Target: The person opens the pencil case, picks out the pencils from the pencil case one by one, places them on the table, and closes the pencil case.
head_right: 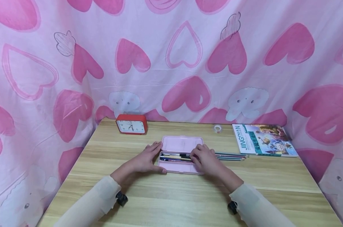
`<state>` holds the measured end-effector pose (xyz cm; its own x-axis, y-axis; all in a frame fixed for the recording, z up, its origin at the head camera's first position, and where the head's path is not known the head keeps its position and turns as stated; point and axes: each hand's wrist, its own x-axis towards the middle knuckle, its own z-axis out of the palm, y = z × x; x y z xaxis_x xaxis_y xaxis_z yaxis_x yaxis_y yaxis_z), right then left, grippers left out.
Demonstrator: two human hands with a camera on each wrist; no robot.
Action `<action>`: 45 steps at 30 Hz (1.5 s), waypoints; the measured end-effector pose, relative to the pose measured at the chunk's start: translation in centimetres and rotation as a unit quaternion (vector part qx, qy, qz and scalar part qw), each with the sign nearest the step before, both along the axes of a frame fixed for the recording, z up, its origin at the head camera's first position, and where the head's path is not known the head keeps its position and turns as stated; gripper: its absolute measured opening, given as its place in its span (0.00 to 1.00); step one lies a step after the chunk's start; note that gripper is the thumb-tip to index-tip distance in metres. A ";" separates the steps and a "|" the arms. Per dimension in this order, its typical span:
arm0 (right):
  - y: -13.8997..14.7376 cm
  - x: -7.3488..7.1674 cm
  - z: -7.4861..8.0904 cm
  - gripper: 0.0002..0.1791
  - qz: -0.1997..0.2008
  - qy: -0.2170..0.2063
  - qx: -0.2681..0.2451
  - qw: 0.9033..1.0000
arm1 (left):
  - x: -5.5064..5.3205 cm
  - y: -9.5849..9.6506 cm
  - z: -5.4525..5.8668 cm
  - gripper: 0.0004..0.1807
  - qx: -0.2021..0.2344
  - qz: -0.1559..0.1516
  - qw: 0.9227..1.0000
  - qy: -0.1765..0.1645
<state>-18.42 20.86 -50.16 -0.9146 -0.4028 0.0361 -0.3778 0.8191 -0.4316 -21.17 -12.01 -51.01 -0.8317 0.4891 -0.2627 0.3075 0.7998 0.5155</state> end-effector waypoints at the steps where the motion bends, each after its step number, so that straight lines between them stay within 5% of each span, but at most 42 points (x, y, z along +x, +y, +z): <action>1: -0.1 0.0 0.0 0.04 0.002 -0.001 0.001 1.000 | 0.0 0.0 0.0 0.77 -0.001 -0.001 1.000 0.001; 17: -0.7 0.0 0.3 0.08 -0.011 0.007 0.029 1.000 | 0.0 0.0 0.1 0.76 -0.003 0.000 1.000 0.003; 45: -1.9 -0.4 0.4 0.03 0.039 0.053 0.021 0.998 | 0.2 0.0 0.2 0.76 -0.001 -0.003 1.000 0.003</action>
<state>-18.86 19.00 -49.80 -0.8720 -0.4764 0.1127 -0.4834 0.8018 -0.3512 -21.01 -12.00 -50.79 -0.8299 0.4943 -0.2589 0.3160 0.7988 0.5120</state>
